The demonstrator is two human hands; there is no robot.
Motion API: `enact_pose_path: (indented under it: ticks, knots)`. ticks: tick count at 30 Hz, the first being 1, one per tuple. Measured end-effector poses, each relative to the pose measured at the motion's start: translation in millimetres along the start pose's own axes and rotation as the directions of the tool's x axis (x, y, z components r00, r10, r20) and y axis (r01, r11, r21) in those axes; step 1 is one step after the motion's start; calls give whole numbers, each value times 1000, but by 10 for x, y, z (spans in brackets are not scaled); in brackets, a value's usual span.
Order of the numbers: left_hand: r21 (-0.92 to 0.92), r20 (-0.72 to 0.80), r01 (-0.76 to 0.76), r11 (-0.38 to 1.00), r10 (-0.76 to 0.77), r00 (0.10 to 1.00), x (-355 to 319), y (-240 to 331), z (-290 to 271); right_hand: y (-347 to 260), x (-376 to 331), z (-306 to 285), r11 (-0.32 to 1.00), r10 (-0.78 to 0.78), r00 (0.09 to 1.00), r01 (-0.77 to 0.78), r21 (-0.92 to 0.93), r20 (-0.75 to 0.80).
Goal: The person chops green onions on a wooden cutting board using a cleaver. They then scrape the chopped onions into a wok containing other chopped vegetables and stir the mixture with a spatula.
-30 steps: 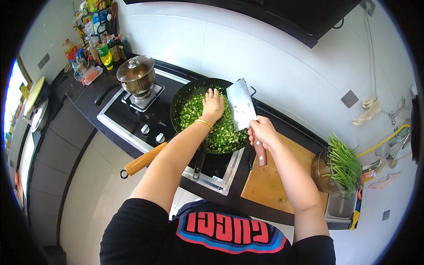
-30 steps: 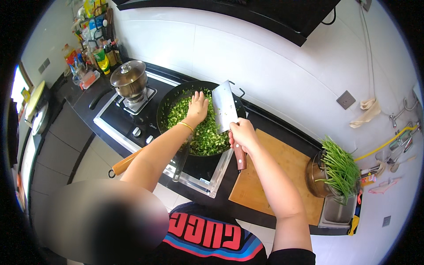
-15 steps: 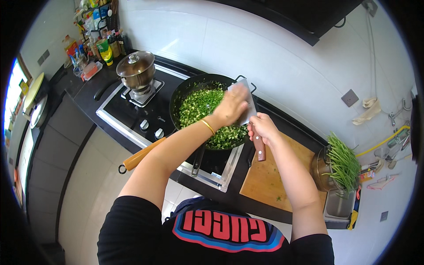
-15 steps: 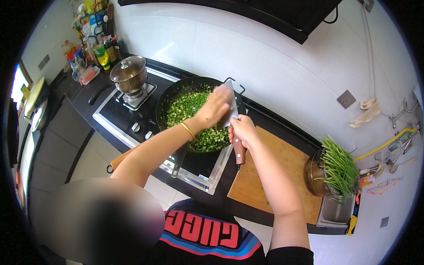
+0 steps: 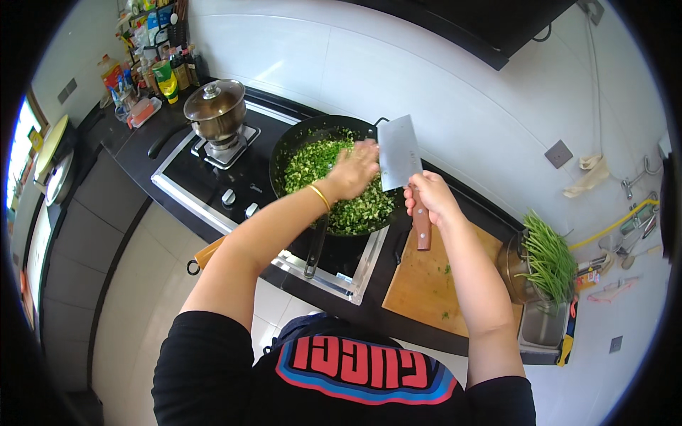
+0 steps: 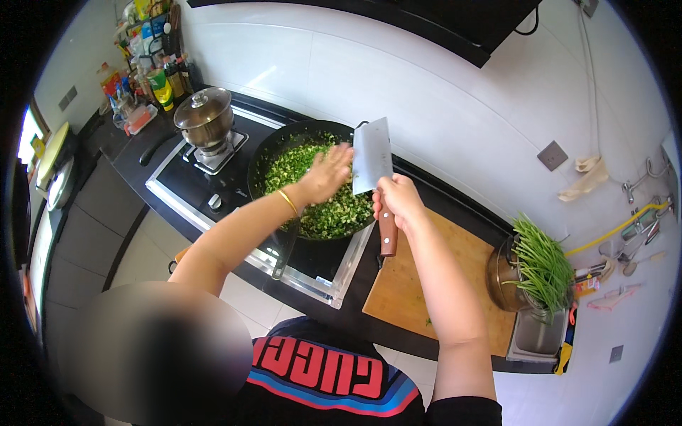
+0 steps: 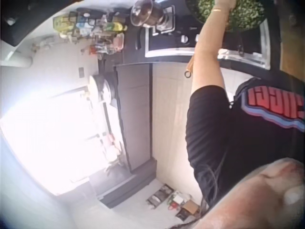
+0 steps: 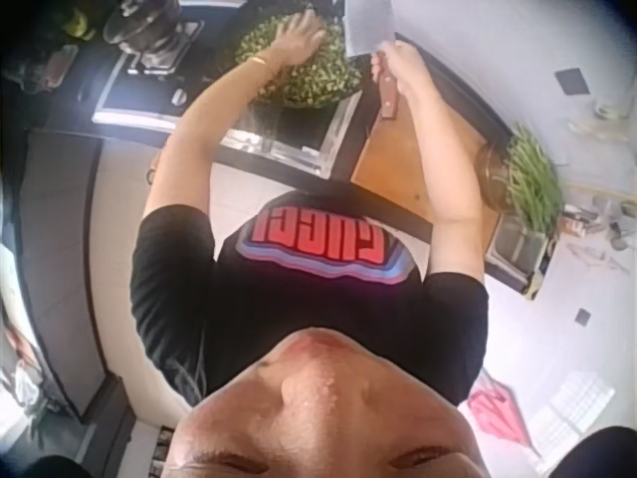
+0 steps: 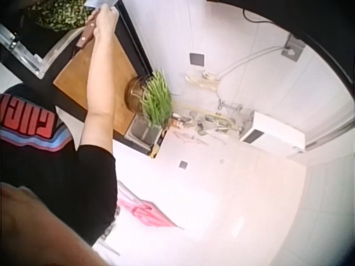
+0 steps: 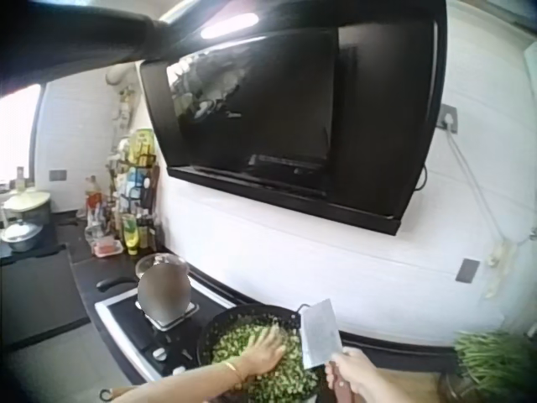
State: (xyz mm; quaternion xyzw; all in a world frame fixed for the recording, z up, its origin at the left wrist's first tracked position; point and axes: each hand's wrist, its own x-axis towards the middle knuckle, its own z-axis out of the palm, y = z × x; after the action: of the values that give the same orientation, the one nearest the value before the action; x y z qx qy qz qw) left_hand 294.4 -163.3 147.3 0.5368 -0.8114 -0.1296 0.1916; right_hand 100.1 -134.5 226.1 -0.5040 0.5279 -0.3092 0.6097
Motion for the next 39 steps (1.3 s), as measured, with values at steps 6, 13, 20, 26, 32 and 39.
enact_pose_path:
  ticks: [6, 13, 20, 26, 32, 39]
  knots:
    - [-66, -327, 97, 993, -114, 938, 56, -739, 53, -63, -119, -4, 990, -29, 997, 20, -138, -66]
    - [-279, -165, 87, 956, -137, 977, 79, -823, 80, 57, -239, 130, 973, -109, 992, 93, -211, -67]
    - [-405, -272, 300, 864, -427, 862, -51, -615, -279, 269, -369, 16, 418, -671, 741, 352, -837, -23]
    - [-260, -547, 169, 951, -289, 786, -63, -847, -6, 509, -317, -153, -108, -729, 644, 225, -968, 231]
    - [-45, -248, -501, 864, 476, 844, -211, 273, -90, 556, -318, -67, -356, -714, 598, 138, -924, 365]
    - [-130, -151, -528, 840, 509, 847, -286, 465, -22, 470, -350, 112, -379, -772, 465, 210, -901, 433]
